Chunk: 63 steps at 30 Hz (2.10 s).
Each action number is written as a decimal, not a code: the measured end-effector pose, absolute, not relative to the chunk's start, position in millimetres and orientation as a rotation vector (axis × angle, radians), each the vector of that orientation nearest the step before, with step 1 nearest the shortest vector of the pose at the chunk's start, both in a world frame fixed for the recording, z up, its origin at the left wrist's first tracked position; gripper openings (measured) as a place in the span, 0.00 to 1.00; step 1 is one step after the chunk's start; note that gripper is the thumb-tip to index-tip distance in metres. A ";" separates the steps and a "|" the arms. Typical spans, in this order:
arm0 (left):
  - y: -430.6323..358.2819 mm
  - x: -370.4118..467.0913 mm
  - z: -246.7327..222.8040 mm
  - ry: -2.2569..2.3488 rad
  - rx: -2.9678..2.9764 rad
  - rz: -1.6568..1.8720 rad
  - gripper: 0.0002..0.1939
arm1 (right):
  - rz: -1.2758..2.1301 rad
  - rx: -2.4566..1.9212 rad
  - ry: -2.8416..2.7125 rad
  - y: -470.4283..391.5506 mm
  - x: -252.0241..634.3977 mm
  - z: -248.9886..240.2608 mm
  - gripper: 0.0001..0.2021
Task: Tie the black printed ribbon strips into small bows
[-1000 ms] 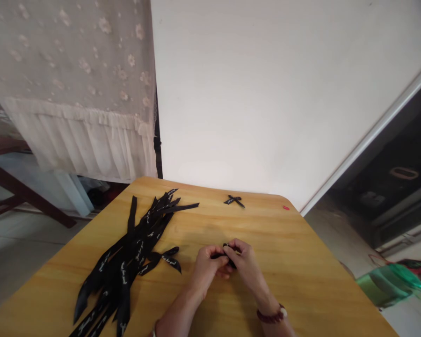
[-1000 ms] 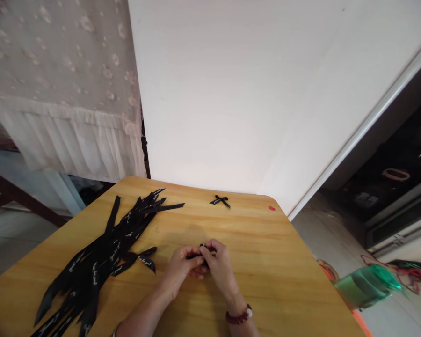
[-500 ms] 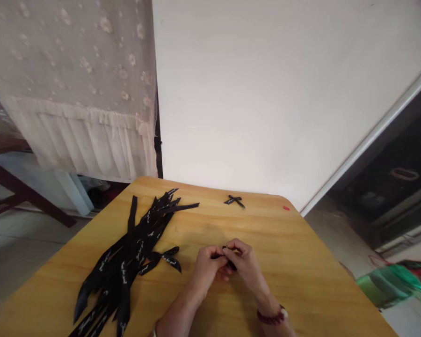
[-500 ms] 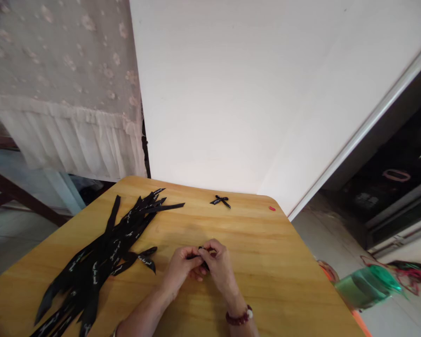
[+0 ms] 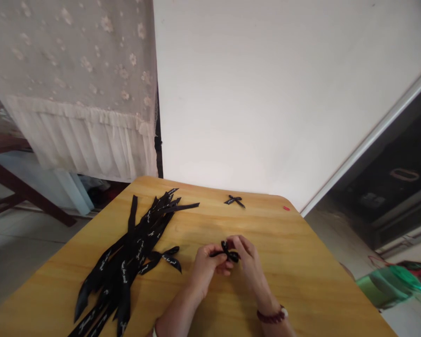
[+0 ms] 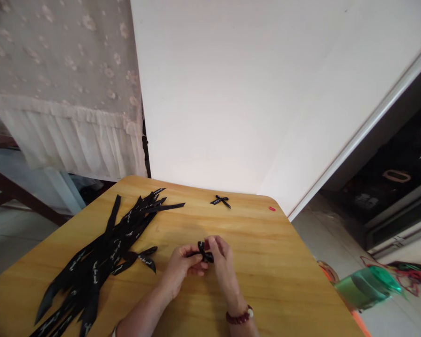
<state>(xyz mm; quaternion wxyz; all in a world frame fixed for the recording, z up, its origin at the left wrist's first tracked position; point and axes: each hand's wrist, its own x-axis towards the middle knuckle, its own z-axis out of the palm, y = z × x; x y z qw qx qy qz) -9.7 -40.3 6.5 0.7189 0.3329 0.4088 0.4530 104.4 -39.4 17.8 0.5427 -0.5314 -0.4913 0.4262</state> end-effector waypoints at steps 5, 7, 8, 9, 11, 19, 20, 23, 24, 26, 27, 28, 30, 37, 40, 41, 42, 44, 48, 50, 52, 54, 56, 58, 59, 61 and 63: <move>-38.3 -12.6 8.3 0.923 0.594 1.091 0.12 | 1.092 -1.341 -0.987 -42.7 107.2 13.8 0.22; -38.3 -12.8 10.0 0.933 0.595 1.103 0.12 | 1.117 -1.316 -0.989 -43.7 106.2 12.5 0.22; -38.4 -12.7 10.7 0.934 0.600 1.110 0.11 | 1.124 -1.302 -0.994 -43.9 105.4 12.3 0.21; -38.5 -12.6 11.3 0.934 0.604 1.117 0.11 | 1.123 -1.289 -1.005 -44.0 104.5 12.4 0.20; -38.6 -12.0 11.6 0.935 0.609 1.136 0.11 | 1.113 -1.256 -1.061 -43.9 102.6 13.7 0.17; -38.3 -10.7 8.1 0.947 0.671 1.101 0.09 | 1.023 -1.244 -1.245 -42.1 100.7 15.8 0.08; -38.0 -11.6 8.7 0.955 0.679 1.106 0.10 | 0.992 -1.262 -1.243 -41.6 101.4 15.3 0.07; -36.4 -15.1 11.5 1.005 0.677 1.206 0.12 | 0.903 -1.313 -1.225 -40.1 104.0 13.6 0.07; -36.0 -16.0 12.5 1.017 0.672 1.248 0.13 | 0.888 -1.326 -1.224 -39.8 104.6 13.0 0.08; -35.8 -16.5 13.7 1.024 0.670 1.282 0.13 | 0.883 -1.337 -1.241 -39.5 105.1 11.5 0.09; -36.0 -16.0 14.0 1.016 0.674 1.265 0.13 | 0.886 -1.333 -1.255 -39.6 105.0 10.6 0.08; -36.4 -15.2 14.0 1.003 0.678 1.233 0.13 | 0.892 -1.326 -1.270 -39.7 104.7 9.7 0.08; -37.3 -13.2 13.4 0.967 0.679 1.167 0.12 | 0.913 -1.309 -1.288 -40.4 103.6 8.2 0.08; -36.6 -11.6 8.5 0.952 0.632 1.188 0.07 | 1.028 -1.226 -1.279 -41.7 100.2 6.9 0.07; -36.0 -11.8 7.1 0.934 0.641 1.178 0.07 | 1.019 -1.236 -1.261 -41.1 99.9 6.8 0.06; -35.9 -11.7 6.8 0.925 0.647 1.171 0.07 | 1.022 -1.236 -1.251 -41.1 99.7 7.1 0.05; -36.0 -11.6 6.8 0.914 0.654 1.165 0.07 | 1.031 -1.235 -1.247 -41.3 99.5 7.7 0.05; -36.4 -11.2 7.2 0.895 0.663 1.156 0.08 | 1.043 -1.232 -1.250 -42.0 98.9 9.2 0.04; -37.6 -11.0 9.9 0.924 0.661 1.147 0.09 | 1.022 -1.226 -1.280 -43.2 98.3 10.9 0.04; -37.9 -11.1 11.4 0.951 0.665 1.137 0.10 | 1.005 -1.231 -1.286 -43.3 98.2 11.2 0.04; -38.0 -11.4 12.3 0.961 0.662 1.133 0.10 | 0.993 -1.243 -1.285 -43.5 98.1 12.2 0.05; -37.6 -12.0 12.5 0.962 0.640 1.146 0.10 | 0.997 -1.249 -1.283 -44.1 98.0 13.9 0.05; -36.8 -12.9 12.0 0.961 0.613 1.182 0.10 | 1.016 -1.238 -1.280 -44.6 98.0 15.3 0.06; -35.9 -14.2 11.1 0.965 0.604 1.220 0.09 | 1.034 -1.222 -1.274 -44.8 98.2 15.3 0.07; -35.5 -14.8 10.6 0.964 0.600 1.233 0.09 | 1.036 -1.219 -1.271 -44.8 98.4 14.8 0.07; -34.8 -16.0 9.7 0.946 0.566 1.246 0.10 | 1.034 -1.221 -1.267 -44.6 98.8 13.1 0.07; -34.4 -17.2 9.0 0.906 0.483 1.232 0.10 | 1.047 -1.207 -1.278 -44.4 98.9 11.4 0.06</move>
